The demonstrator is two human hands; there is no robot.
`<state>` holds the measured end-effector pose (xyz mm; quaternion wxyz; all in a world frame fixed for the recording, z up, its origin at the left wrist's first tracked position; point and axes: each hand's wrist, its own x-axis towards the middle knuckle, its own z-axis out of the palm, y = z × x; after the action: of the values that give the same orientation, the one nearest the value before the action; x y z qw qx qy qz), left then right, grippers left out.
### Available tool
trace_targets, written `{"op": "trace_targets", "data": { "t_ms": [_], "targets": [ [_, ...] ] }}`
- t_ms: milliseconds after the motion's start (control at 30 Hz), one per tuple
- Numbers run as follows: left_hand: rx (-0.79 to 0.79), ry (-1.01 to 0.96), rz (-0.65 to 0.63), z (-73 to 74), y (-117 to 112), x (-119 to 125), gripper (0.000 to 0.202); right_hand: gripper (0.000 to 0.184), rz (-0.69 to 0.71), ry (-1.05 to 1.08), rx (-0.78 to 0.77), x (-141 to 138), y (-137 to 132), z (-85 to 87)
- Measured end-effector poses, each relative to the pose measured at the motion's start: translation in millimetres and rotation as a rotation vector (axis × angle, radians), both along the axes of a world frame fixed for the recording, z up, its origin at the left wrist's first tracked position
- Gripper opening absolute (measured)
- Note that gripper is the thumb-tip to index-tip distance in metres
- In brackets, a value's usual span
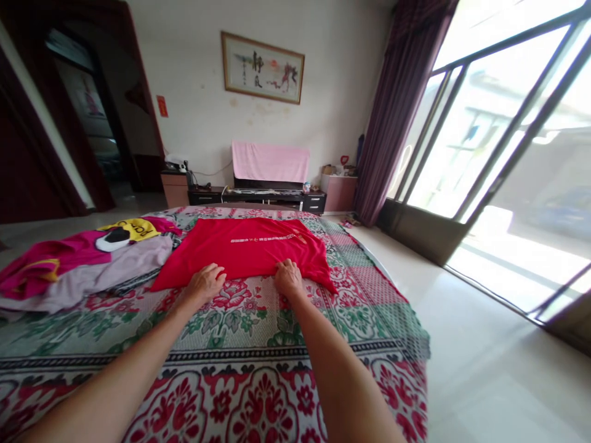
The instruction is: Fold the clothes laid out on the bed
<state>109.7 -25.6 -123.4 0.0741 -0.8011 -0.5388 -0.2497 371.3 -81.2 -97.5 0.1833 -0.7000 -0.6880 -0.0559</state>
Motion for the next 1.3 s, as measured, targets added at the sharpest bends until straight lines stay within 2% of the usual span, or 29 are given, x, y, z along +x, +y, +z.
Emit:
{"op": "trace_targets", "data": {
  "t_ms": [167,567,733,833,967,1067,1200,1300],
  "targets": [
    [-0.007,-0.031,0.014,-6.5,5.2,-2.3,0.037,0.033,-0.002,0.037,0.002,1.3,-0.1,-0.3],
    [0.026,-0.006,-0.005,-14.1,12.8,-5.8,0.041,0.028,0.117,0.132,0.109,7.9,-3.0,-7.1],
    [0.039,-0.018,-0.016,-16.2,13.9,-7.7,0.043,0.032,0.042,0.119,0.128,6.4,-6.6,-3.2],
    [0.073,-0.041,-0.041,-19.5,15.4,-8.4,0.044,0.033,-0.013,0.128,0.19,10.9,-11.0,4.4],
    [0.119,-0.052,-0.058,-23.1,17.1,-8.7,0.044,0.034,-0.157,0.156,0.251,31.9,-15.6,18.3],
    [0.128,-0.053,-0.059,-22.5,16.5,-8.2,0.044,0.039,-0.257,0.195,0.168,57.5,-15.1,23.9],
    [0.127,-0.049,-0.065,-20.2,15.7,-8.0,0.044,0.04,-0.2,0.29,-0.02,89.6,-11.9,22.4],
    [0.122,-0.05,-0.075,-20.2,16.3,-8.6,0.046,0.044,-0.159,0.33,-0.052,102.3,-10.9,18.4]
  ]
}}
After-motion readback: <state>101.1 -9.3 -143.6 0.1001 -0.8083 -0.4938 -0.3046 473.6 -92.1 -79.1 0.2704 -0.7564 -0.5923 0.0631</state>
